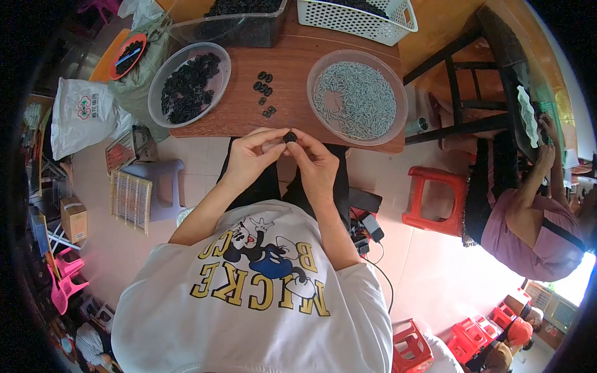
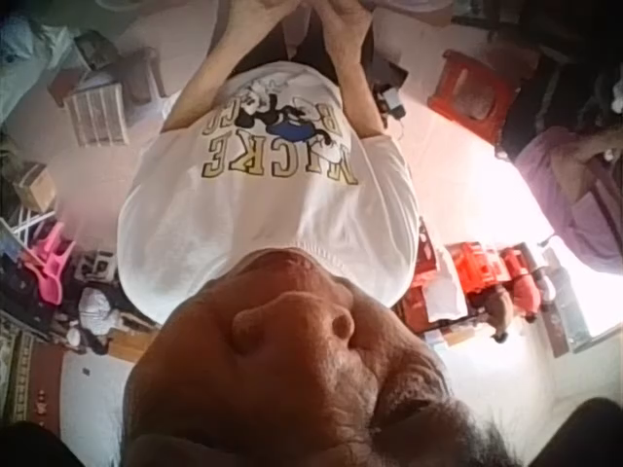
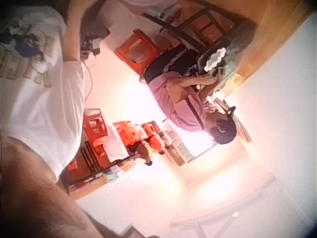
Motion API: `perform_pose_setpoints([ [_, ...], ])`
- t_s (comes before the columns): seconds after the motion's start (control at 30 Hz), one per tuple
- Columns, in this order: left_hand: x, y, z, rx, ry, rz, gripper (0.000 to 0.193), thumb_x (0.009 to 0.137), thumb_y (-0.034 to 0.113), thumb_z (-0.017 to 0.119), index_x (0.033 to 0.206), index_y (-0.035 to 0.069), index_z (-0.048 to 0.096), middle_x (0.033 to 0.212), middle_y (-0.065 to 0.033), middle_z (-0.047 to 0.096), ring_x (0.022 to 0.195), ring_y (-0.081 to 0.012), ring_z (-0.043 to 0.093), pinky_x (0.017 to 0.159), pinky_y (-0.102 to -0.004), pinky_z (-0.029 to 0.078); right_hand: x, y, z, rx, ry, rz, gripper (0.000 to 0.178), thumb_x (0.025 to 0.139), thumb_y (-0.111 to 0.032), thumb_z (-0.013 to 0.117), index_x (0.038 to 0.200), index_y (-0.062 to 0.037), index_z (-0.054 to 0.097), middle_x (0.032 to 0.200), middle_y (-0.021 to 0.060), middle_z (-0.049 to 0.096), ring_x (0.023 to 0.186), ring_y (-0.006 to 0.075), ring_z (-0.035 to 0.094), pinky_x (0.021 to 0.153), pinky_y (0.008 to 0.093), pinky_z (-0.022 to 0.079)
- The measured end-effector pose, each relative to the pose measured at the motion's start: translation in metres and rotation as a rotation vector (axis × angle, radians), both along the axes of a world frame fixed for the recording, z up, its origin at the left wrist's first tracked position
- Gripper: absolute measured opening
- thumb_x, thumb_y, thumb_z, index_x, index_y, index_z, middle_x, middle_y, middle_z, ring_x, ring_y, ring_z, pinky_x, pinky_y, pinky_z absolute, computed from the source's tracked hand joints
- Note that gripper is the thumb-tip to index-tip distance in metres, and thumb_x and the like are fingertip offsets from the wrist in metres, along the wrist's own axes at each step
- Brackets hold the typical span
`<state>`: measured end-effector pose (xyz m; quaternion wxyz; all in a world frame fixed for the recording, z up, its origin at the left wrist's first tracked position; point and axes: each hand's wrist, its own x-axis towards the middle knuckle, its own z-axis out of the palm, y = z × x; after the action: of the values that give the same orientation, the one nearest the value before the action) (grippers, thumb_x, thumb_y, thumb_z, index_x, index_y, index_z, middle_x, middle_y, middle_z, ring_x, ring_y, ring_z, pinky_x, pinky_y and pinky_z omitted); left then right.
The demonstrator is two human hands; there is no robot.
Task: The person assembles plastic cord locks by hand, picking up plastic components and small pins from containers and inserting the pins into the plastic pieces.
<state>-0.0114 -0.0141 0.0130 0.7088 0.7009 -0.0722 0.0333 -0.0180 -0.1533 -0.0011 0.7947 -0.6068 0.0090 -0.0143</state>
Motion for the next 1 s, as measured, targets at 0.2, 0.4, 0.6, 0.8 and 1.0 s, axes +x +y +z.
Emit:
perform_pose_setpoints([
  [0.2, 0.010, -0.001, -0.002, -0.121, 0.266, -0.037, 0.017, 0.081, 0.000, 0.065, 0.097, -0.004, 0.067, 0.085, -0.0062, 0.067, 0.073, -0.0088, 0.062, 0.067, -0.0201, 0.049, -0.002, -0.005, -0.006, -0.077, 0.049, 0.004, 0.030, 0.083, 0.001, 0.063, 0.113, 0.0018, 0.060, 0.089, 0.0034, 0.063, 0.074, 0.0071, 0.058, 0.067, 0.0193, 0.047],
  [0.4, 0.054, -0.012, 0.016, -0.210, 0.339, -0.029, 0.017, 0.083, 0.005, 0.064, 0.098, -0.005, 0.065, 0.086, -0.0104, 0.067, 0.075, -0.0154, 0.066, 0.068, -0.0250, 0.053, -0.014, -0.012, -0.013, 0.000, 0.101, -0.031, 0.037, 0.085, -0.002, 0.061, 0.120, 0.0042, 0.053, 0.087, 0.0065, 0.065, 0.073, 0.0095, 0.059, 0.070, 0.0214, 0.049],
  [0.6, 0.213, -0.032, 0.100, -0.044, -0.152, -0.150, 0.033, 0.086, 0.020, 0.063, 0.110, -0.002, 0.061, 0.099, -0.0113, 0.065, 0.089, -0.0145, 0.062, 0.078, -0.0270, 0.050, -0.024, -0.010, -0.024, -0.038, 0.160, 0.080, 0.033, 0.085, -0.002, 0.061, 0.117, 0.0024, 0.056, 0.085, 0.0062, 0.066, 0.072, 0.0087, 0.059, 0.069, 0.0195, 0.047],
  [0.8, 0.232, -0.022, 0.108, 0.126, -0.301, -0.148, 0.039, 0.087, 0.022, 0.062, 0.120, 0.001, 0.058, 0.108, -0.0089, 0.063, 0.096, -0.0124, 0.059, 0.083, -0.0266, 0.048, -0.011, -0.008, -0.023, -0.158, 0.126, 0.124, 0.026, 0.086, -0.004, 0.061, 0.111, 0.0018, 0.061, 0.084, 0.0059, 0.066, 0.070, 0.0077, 0.058, 0.066, 0.0193, 0.046],
  [1.0, 0.130, 0.032, 0.025, 0.108, 0.032, -0.087, 0.026, 0.087, 0.013, 0.060, 0.107, -0.002, 0.063, 0.092, -0.0079, 0.067, 0.077, -0.0105, 0.060, 0.070, -0.0234, 0.049, 0.034, 0.004, -0.007, -0.746, -0.246, 0.099, 0.020, 0.084, -0.004, 0.060, 0.103, -0.0022, 0.066, 0.081, 0.0117, 0.063, 0.072, 0.0200, 0.061, 0.065, 0.0276, 0.047],
])
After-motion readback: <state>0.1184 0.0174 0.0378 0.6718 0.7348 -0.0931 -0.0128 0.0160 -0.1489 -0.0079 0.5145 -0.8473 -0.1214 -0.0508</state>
